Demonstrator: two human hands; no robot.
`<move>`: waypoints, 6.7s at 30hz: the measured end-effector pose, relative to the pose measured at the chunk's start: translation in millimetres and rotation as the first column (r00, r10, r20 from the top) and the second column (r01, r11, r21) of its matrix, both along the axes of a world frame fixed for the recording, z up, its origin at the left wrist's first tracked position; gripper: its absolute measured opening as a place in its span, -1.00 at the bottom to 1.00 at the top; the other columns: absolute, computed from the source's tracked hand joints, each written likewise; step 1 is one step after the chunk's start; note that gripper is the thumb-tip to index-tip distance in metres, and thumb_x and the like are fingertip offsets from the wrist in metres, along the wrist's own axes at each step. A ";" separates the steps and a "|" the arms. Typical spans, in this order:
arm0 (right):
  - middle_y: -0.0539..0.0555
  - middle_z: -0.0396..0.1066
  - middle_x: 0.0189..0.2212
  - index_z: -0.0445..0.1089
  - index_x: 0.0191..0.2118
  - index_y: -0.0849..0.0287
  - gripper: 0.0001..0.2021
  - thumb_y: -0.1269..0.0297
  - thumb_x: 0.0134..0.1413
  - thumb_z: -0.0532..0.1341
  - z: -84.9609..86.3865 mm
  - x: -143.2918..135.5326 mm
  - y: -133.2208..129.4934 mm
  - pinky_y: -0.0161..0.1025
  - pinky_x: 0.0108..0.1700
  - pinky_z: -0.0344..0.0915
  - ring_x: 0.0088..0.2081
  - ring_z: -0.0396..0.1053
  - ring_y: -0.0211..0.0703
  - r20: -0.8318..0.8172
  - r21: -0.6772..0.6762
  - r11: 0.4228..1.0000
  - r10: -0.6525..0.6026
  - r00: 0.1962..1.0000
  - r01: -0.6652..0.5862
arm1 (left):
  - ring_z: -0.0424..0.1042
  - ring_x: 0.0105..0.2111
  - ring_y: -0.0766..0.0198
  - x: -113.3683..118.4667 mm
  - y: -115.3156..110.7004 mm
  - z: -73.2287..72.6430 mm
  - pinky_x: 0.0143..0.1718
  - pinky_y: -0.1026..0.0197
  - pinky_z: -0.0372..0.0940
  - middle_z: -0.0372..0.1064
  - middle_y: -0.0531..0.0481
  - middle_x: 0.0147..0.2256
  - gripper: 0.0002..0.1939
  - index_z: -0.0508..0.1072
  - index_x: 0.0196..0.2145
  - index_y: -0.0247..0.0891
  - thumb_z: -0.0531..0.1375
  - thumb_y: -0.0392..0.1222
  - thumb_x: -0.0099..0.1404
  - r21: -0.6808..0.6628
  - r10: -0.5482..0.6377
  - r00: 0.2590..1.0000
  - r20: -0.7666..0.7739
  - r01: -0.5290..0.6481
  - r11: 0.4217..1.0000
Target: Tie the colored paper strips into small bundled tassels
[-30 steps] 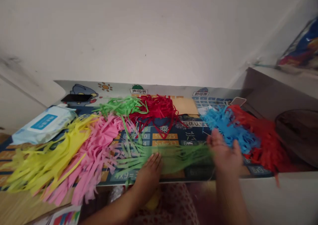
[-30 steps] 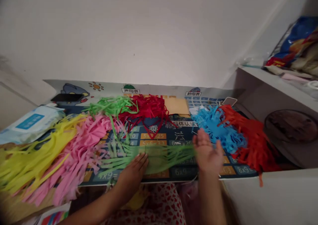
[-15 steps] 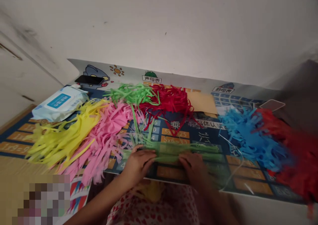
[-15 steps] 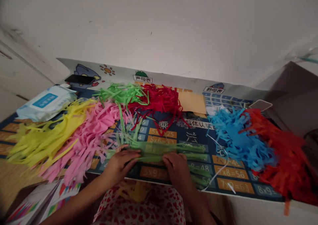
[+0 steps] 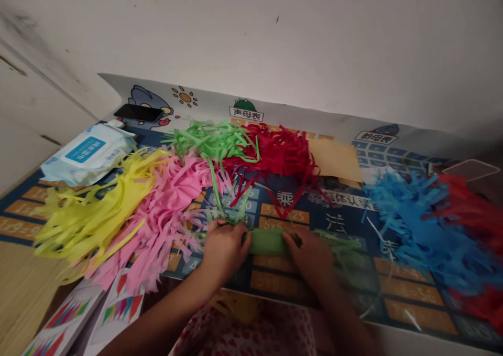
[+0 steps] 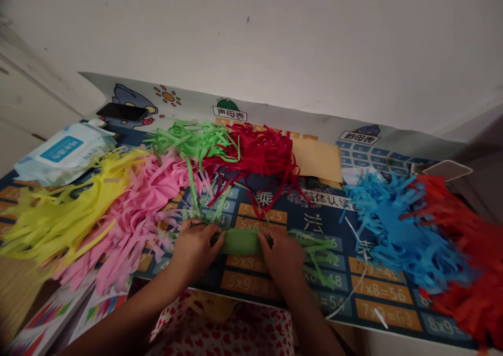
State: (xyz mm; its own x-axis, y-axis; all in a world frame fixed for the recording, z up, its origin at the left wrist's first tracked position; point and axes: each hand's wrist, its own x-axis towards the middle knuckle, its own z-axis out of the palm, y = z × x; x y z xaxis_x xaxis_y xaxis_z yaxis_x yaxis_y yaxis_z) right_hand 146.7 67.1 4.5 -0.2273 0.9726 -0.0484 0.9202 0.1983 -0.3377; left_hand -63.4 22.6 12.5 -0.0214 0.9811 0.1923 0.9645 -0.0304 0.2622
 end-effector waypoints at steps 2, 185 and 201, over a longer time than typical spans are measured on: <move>0.04 0.53 -0.37 0.49 -0.33 0.07 -0.79 0.12 0.20 0.17 -0.1 -0.3 1.1 -0.27 -0.38 0.13 -0.36 0.46 -0.09 0.014 -0.024 1.000 -0.013 1.000 0.014 | 0.42 -0.55 0.20 0.2 0.8 1.3 -0.14 0.03 0.18 0.43 0.00 -0.62 -0.81 0.48 -0.48 -0.21 0.13 -0.20 0.25 -0.001 0.004 1.000 0.000 -0.004 1.000; 0.04 0.45 -0.26 0.44 -0.34 0.14 -0.95 0.32 0.12 0.25 19.6 -10.6 37.9 -0.14 -0.18 -0.04 -0.18 0.25 -0.12 -0.017 0.103 0.884 0.459 0.888 -0.455 | 0.35 -0.24 0.11 -20.2 22.4 5.8 -0.12 0.00 0.07 0.44 -0.03 -0.36 -0.90 0.47 -0.35 -0.23 0.17 -0.23 0.30 0.011 -0.312 0.948 -0.068 0.314 0.949; 0.03 0.43 -0.46 0.43 -0.44 0.20 -0.78 0.43 0.22 0.13 34.8 -20.7 35.7 -0.10 -0.21 0.03 -0.29 0.26 -0.15 0.240 0.488 0.561 0.650 0.721 -0.668 | 0.40 -0.23 0.23 -12.0 31.5 29.2 0.09 -0.07 0.00 0.50 0.09 -0.37 -0.88 0.50 -0.30 -0.16 0.16 -0.28 0.31 0.268 -0.490 0.841 -0.228 0.538 0.799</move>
State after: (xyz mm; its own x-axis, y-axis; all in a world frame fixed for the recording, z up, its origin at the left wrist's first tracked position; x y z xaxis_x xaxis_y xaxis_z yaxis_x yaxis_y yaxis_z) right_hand 126.0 102.8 39.3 -0.8227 0.4231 0.3797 0.4696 0.8822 0.0347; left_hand -75.3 54.1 41.7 0.5195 0.7277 0.4478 0.8086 -0.5881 0.0177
